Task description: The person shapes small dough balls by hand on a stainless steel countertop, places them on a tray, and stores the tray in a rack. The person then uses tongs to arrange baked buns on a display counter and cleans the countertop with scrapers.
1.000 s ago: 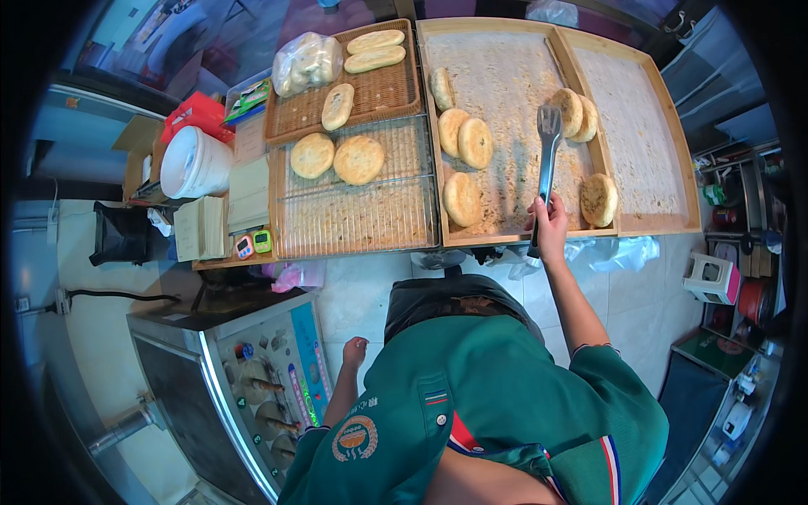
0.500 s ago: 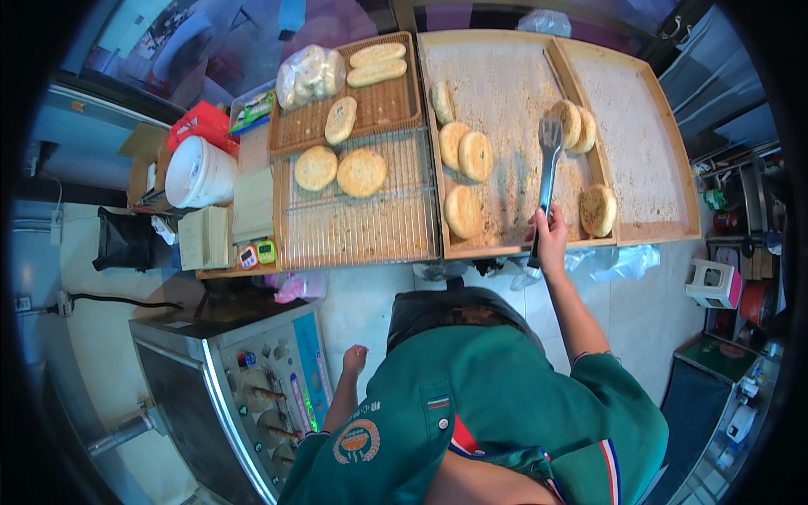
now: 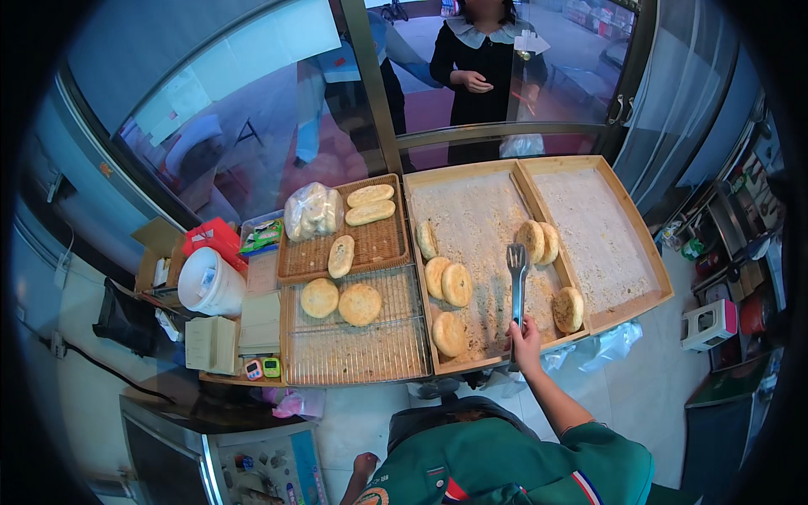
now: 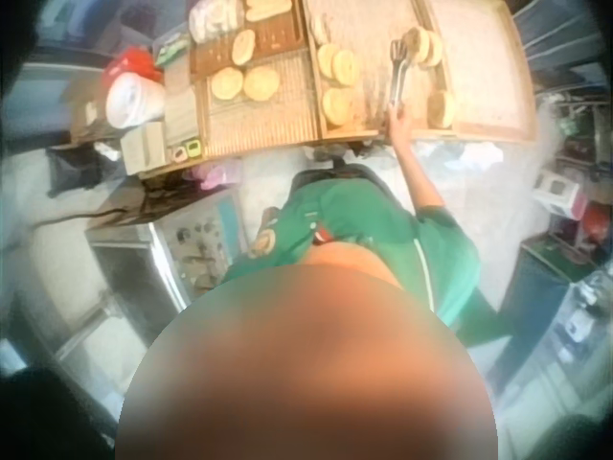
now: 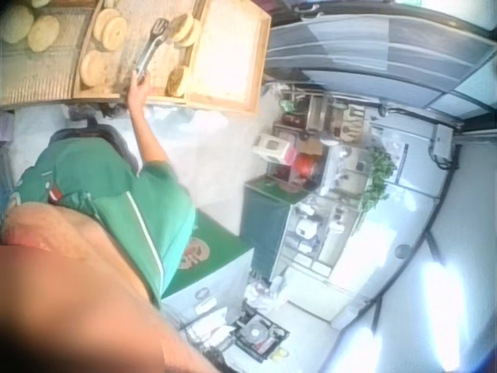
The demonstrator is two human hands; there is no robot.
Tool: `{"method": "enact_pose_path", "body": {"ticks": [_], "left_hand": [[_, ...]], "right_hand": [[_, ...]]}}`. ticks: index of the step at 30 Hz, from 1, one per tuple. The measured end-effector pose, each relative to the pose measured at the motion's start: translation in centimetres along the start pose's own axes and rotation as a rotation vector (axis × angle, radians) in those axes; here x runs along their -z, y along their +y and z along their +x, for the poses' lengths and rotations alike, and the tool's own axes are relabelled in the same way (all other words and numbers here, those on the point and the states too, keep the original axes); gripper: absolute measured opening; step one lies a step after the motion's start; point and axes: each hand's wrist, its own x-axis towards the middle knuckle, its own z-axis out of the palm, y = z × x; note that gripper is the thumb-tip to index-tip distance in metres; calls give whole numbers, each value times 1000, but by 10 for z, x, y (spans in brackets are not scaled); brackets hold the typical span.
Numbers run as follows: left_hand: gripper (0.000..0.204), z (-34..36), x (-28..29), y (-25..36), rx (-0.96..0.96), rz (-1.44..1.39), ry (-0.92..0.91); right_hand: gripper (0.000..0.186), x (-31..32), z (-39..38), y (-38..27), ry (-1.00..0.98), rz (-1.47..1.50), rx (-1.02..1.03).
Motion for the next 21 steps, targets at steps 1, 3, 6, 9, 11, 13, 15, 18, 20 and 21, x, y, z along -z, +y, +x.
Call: {"method": "enact_pose_path", "body": {"ticks": [1,3,6,9,11,13,15,18,20,21], "left_hand": [[30,-1,-2,0,5,-34,-4],[27,-1,-5,-5,-17,-132,18],[26,6,-10,-17,66,-13,-16],[27,14,-15,-30,14,-27,-48],[28,18,-18,-36,37,4,-49],[28,17,-20,-38,70,26,-52],[28,13,-17,-36,65,-29,-33],[28,6,-11,-28,30,-163,37],[29,2,-7,-22,-4,-181,122],[30,4,-5,-18,-12,-132,112]], "right_hand": [[29,0,0,-1,-5,-11,15],[28,-1,-1,-2,-10,-6,7],[28,-2,0,-3,-5,-29,16],[30,-3,0,-4,0,-30,13],[31,-3,0,-3,8,-9,-22],[32,-3,0,-2,5,-27,9],[32,-3,0,-1,4,-18,12],[28,-1,-1,-1,5,16,29],[24,0,-2,0,-25,38,42],[22,1,-3,0,-26,16,48]]}}
